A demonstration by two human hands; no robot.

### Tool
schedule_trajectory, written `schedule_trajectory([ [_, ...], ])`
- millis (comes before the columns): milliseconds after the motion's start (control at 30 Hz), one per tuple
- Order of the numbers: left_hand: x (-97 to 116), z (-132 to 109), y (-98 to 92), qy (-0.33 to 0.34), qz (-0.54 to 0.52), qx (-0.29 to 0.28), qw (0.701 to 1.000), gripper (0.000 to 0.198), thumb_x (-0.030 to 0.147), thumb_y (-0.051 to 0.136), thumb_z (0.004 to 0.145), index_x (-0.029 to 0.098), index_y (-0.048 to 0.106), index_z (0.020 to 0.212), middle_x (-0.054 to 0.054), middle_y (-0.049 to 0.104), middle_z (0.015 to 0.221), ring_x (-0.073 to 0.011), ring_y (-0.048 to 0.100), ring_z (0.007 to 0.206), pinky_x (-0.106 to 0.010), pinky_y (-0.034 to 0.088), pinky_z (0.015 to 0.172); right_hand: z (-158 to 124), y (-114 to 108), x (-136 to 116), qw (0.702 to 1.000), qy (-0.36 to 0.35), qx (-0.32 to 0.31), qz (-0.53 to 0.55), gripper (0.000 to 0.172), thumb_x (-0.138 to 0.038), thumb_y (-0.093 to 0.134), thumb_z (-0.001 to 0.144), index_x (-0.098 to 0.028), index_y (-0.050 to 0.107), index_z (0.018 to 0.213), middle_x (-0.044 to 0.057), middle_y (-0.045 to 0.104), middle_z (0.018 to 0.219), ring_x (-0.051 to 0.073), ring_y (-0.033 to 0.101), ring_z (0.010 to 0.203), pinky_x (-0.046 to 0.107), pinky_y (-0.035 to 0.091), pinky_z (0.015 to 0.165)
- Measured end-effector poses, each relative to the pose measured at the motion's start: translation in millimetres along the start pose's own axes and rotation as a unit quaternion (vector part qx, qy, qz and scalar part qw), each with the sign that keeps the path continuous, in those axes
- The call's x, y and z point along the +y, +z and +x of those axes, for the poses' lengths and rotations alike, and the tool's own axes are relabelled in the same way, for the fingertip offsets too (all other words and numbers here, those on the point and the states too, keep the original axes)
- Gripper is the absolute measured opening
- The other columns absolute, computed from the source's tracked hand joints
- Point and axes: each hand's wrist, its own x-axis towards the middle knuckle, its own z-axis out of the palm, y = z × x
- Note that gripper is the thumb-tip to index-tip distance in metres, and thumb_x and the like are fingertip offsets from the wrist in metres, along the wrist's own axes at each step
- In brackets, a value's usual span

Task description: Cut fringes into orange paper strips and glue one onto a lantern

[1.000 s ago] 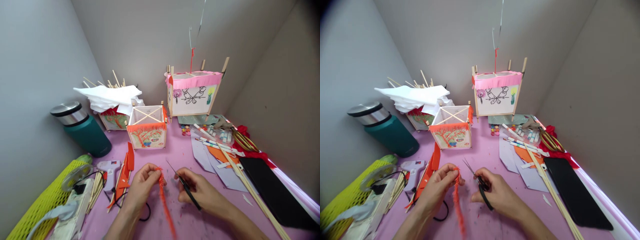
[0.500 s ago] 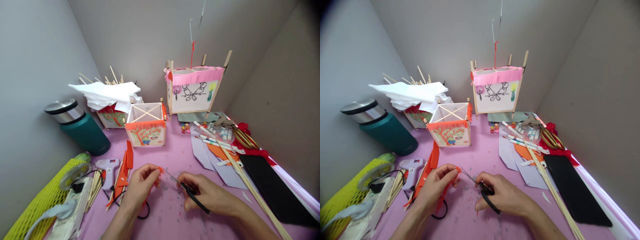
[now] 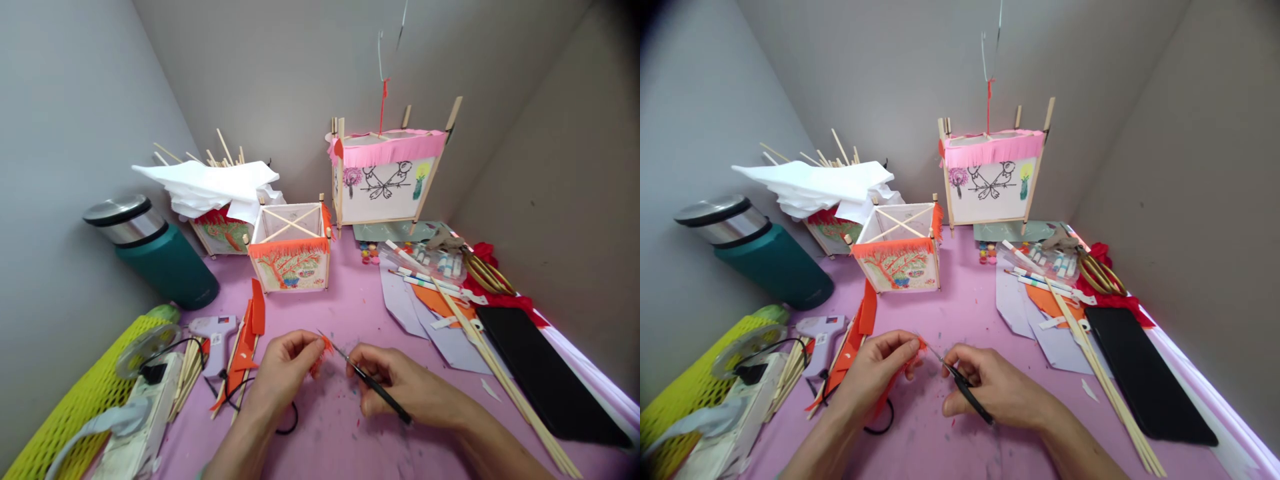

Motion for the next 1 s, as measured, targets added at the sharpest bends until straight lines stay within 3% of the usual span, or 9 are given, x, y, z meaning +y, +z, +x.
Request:
schedule_trajectory([
  [233,-1,1,0.6,-0.001,0.017,-0.001,1.0,0.023,0.036,0.065,0.073,0.014,0.064,0.067,0.001,0.054,0.053,-0.0106,0.046,0.05,-0.023,0.035,0.051,2,5,4,0.999,-0.006,0.022,-0.025,0.026,-0.023,0.07,0.066,-0.02,0.053,0.085,-0.008,0.046,0.064,0.008,0.038,0.057,0.019,0.028,0.05],
  [367,1,0,1.0,0.019,0.014,-0.002,1.0,0.02,0.033,0.065,0.072,0.014,0.063,0.066,0.001,0.056,0.055,-0.0116,0.048,0.053,-0.024,0.038,0.055,2,7,2,0.991,-0.038,0.07,-0.108,0.03,-0.028,0.076,0.064,-0.021,0.053,0.082,-0.009,0.038,0.062,0.008,0.032,0.057,0.019,0.025,0.051],
  [600,3,0,-1.2,0.043,0.027,-0.006,0.999,0.016,0.03,0.063,0.074,0.015,0.063,0.067,-0.001,0.06,0.061,-0.0133,0.052,0.06,-0.023,0.039,0.059,2,10,2,0.963,-0.094,0.122,-0.222,0.033,-0.039,0.077,0.065,-0.022,0.056,0.085,-0.009,0.044,0.063,0.009,0.036,0.058,0.02,0.026,0.052],
  [700,2,-1,-2.2,0.046,0.037,-0.008,0.998,0.018,0.031,0.063,0.075,0.016,0.063,0.066,-0.001,0.059,0.06,-0.0133,0.052,0.059,-0.023,0.039,0.058,2,10,3,0.977,-0.082,0.104,-0.166,0.031,-0.035,0.077,0.065,-0.021,0.055,0.084,-0.009,0.041,0.062,0.008,0.034,0.057,0.02,0.025,0.052],
  [800,3,-1,-2.2,0.038,0.043,-0.018,0.998,0.02,0.033,0.062,0.075,0.015,0.063,0.067,0.0,0.058,0.058,-0.0126,0.051,0.056,-0.024,0.039,0.057,2,10,4,0.997,-0.045,0.046,-0.047,0.027,-0.028,0.072,0.068,-0.021,0.054,0.086,-0.009,0.04,0.062,0.008,0.033,0.056,0.019,0.026,0.05],
  [1000,5,-1,-1.8,0.013,0.046,-0.004,0.999,0.02,0.032,0.063,0.071,0.014,0.061,0.063,0.001,0.055,0.052,-0.011,0.047,0.049,-0.023,0.037,0.053,4,11,8,0.999,-0.025,-0.007,0.041,0.023,-0.022,0.066,0.071,-0.02,0.054,0.09,-0.009,0.044,0.063,0.006,0.035,0.053,0.018,0.027,0.049],
])
